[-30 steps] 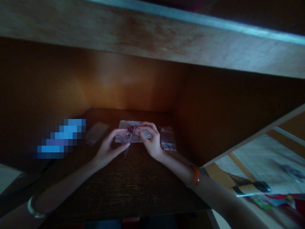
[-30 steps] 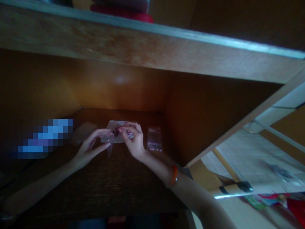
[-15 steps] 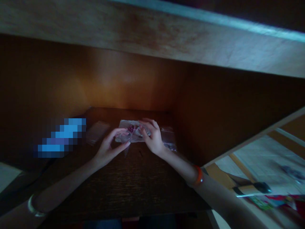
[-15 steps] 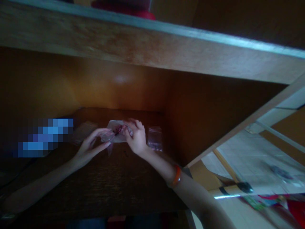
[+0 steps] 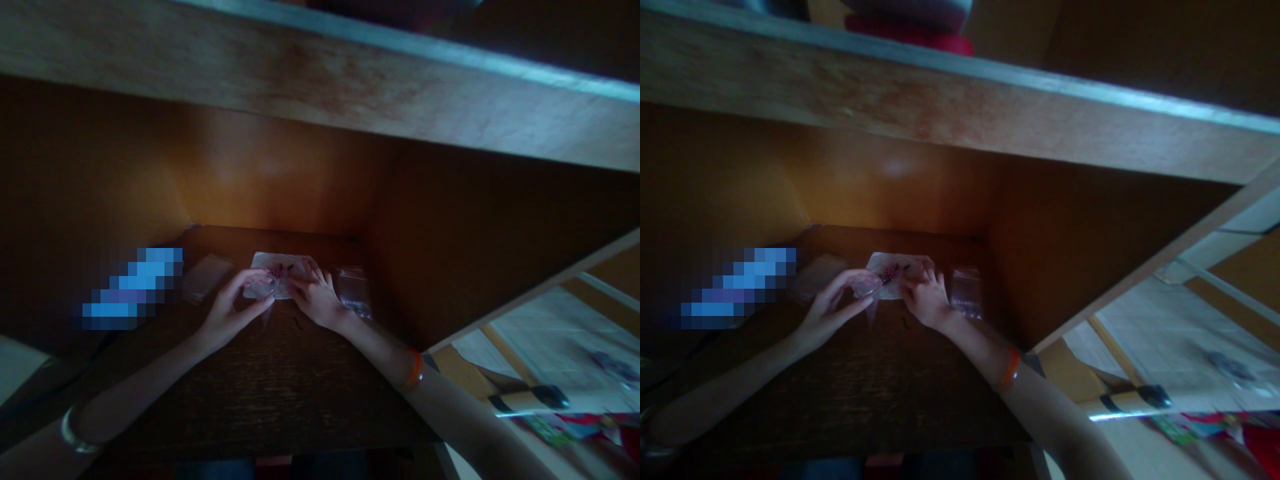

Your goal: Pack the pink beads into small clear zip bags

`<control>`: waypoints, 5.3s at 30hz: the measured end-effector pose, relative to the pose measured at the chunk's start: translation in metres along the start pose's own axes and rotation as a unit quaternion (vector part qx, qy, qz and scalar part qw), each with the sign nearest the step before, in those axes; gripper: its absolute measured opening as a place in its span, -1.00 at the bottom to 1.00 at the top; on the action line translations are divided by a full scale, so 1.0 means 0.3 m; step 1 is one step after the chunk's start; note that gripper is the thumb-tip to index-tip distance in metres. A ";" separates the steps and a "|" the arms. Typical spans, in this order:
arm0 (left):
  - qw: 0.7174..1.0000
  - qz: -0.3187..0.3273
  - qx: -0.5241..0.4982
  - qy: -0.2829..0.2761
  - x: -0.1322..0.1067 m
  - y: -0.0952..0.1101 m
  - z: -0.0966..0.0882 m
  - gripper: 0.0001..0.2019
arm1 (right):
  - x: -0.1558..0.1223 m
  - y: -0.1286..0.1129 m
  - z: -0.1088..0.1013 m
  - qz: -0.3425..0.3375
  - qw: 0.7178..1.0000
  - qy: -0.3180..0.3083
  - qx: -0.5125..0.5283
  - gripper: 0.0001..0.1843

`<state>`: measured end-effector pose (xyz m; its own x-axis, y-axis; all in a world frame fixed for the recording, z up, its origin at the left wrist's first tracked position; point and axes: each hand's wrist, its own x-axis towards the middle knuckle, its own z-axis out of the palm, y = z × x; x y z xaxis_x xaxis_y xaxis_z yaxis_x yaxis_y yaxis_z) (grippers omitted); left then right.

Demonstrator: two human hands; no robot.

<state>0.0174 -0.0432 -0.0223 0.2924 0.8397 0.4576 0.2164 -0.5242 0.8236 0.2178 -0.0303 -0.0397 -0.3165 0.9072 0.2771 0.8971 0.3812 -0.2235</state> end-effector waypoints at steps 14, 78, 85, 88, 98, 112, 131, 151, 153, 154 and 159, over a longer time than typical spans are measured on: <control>1.000 0.012 0.006 0.007 0.000 -0.012 -0.001 -0.70 | -0.012 -0.015 -0.003 -0.070 0.996 0.048 0.002 -0.69; 1.000 -0.006 0.003 -0.028 -0.008 0.004 0.001 -0.63 | -0.010 -0.051 -0.033 0.011 0.972 0.161 0.169 -0.71; 1.000 -0.008 -0.001 -0.023 -0.004 0.000 0.000 -0.64 | -0.004 -0.040 -0.012 0.054 0.995 0.051 0.068 -0.75; 1.000 -0.006 -0.001 -0.017 -0.003 -0.004 0.000 -0.63 | 0.001 -0.030 -0.004 0.064 0.992 0.049 0.092 -0.76; 1.000 0.003 0.025 0.003 -0.004 -0.001 0.000 -0.65 | 0.005 -0.020 0.013 0.057 0.972 0.162 0.159 -0.82; 0.989 0.077 0.124 0.002 -0.014 -0.013 0.011 -0.58 | -0.068 -0.161 -0.109 -0.070 0.900 0.259 0.344 -0.87; 0.996 -0.057 -0.035 0.057 0.017 -0.038 0.021 -0.67 | -0.062 -0.151 -0.060 -0.058 0.928 0.089 0.356 -0.81; 0.992 -0.110 -0.052 0.019 0.019 -0.038 0.002 -0.85 | -0.002 -0.059 0.062 0.124 0.806 0.165 0.555 -0.87; 0.992 -0.112 -0.057 0.017 0.019 -0.035 0.002 -0.85 | -0.001 -0.055 0.070 0.139 0.800 0.167 0.559 -0.83; 0.991 -0.117 -0.063 0.018 0.019 -0.031 0.002 -0.86 | -0.001 -0.054 0.071 0.143 0.798 0.166 0.562 -0.81; 0.988 -0.133 -0.073 0.034 0.022 -0.017 0.002 -0.84 | -0.007 -0.056 0.063 0.137 0.817 0.166 0.536 -0.83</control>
<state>0.0189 -0.0351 -0.0238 0.1795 0.9549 0.2364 0.1388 -0.2625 0.9549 0.1976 -0.0351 -0.0542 0.1112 0.9543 0.2774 0.0797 0.2697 -0.9597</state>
